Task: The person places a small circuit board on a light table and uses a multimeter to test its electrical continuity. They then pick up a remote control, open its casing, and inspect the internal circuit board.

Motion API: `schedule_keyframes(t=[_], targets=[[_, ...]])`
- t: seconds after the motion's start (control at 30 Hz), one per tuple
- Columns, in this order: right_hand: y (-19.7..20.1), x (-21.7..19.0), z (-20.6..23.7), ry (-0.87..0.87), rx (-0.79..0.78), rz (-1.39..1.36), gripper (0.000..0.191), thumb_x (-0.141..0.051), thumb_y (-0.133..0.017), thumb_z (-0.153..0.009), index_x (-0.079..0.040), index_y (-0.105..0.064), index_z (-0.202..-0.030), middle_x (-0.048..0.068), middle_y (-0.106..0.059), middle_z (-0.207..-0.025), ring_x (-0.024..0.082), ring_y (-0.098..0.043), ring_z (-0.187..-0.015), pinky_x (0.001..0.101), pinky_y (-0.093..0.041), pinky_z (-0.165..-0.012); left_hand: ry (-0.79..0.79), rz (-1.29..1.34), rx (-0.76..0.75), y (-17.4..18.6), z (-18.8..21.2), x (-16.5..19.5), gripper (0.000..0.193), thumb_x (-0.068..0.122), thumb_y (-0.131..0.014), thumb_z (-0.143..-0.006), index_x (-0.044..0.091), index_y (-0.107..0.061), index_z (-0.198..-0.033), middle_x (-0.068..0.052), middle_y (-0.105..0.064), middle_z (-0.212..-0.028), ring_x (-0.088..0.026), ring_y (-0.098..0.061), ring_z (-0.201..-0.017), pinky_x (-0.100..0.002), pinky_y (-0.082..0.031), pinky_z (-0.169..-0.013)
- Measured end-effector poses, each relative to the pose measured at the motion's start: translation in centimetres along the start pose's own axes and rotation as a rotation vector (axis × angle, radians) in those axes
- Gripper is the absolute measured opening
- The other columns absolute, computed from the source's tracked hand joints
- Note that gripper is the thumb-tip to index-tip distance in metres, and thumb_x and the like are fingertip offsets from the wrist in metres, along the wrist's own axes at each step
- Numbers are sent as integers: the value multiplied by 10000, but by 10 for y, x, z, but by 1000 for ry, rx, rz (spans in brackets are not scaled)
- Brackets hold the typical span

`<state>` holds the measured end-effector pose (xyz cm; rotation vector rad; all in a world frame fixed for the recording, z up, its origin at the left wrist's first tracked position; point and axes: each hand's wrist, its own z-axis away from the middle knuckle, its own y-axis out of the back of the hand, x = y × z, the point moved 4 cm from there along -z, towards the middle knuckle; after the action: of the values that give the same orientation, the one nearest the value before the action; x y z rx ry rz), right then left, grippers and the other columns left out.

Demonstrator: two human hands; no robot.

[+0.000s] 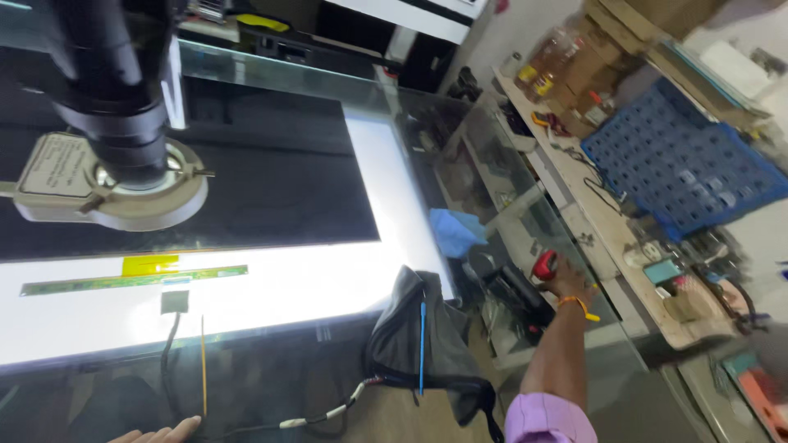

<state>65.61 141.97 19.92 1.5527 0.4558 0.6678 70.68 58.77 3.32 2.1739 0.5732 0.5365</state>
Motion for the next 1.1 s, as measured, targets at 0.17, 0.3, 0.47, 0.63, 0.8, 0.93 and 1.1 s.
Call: schedule_keyframes(t=[0.17,0.3,0.47,0.63,0.8,0.93,1.1], targets=[[14,12,25,-99,-70,72,1049,-638,-899,-563,-305,-535,-1488,113,-454,-1607,396,-360,-1506,623,-365,-1160,35,-35,25,-2,13,23,351,296,-740,-841,138,-735,-1155,15,-676,-611,-93,-658,-450,-289,-473,-399],[30,48,53,-266,163,-188,1194,-639,-933,-485,-185,-495,-1499,231,-433,-1546,484,-367,-1427,680,-368,-1080,93,30,-69,9,7,37,380,285,-752,-832,107,-750,-1168,12,-699,-597,-98,-667,-438,-272,-495,-364],[65,167,100,-352,758,-642,1269,-276,-1052,-441,45,-360,-1455,331,-487,-1340,576,-474,-1264,764,-395,-948,115,140,-48,33,1,58,296,214,-732,-795,68,-747,-1053,-22,-719,-590,-125,-692,-474,-280,-525,-464],[100,273,200,-157,872,-1405,785,-120,-1001,-744,-46,-504,-1347,107,-644,-1248,234,-665,-1143,366,-574,-986,86,300,-94,49,-9,79,293,177,-723,-760,88,-747,-1038,-29,-747,-654,-151,-695,-515,-296,-519,-511],[145,287,326,-82,916,-1436,609,-164,-921,-891,-69,-497,-1318,69,-608,-1212,209,-672,-1146,331,-565,-924,-296,294,-216,65,-16,103,367,172,-792,-766,29,-762,-1103,-36,-699,-601,-137,-684,-463,-302,-547,-486],[163,251,402,182,841,-1452,541,-291,-836,-1004,-65,-482,-1344,101,-610,-1303,238,-645,-1246,424,-624,-1050,-443,354,-233,74,-14,122,428,197,-797,-775,-25,-712,-1132,-60,-718,-655,-157,-703,-581,-318,-554,-566],[181,200,452,214,878,-1341,584,-321,-827,-1029,-37,-541,-1451,118,-615,-1361,257,-653,-1298,411,-582,-1151,-430,377,-306,83,-21,144,432,204,-803,-806,20,-706,-1185,-45,-728,-697,-165,-684,-572,-336,-545,-531]])
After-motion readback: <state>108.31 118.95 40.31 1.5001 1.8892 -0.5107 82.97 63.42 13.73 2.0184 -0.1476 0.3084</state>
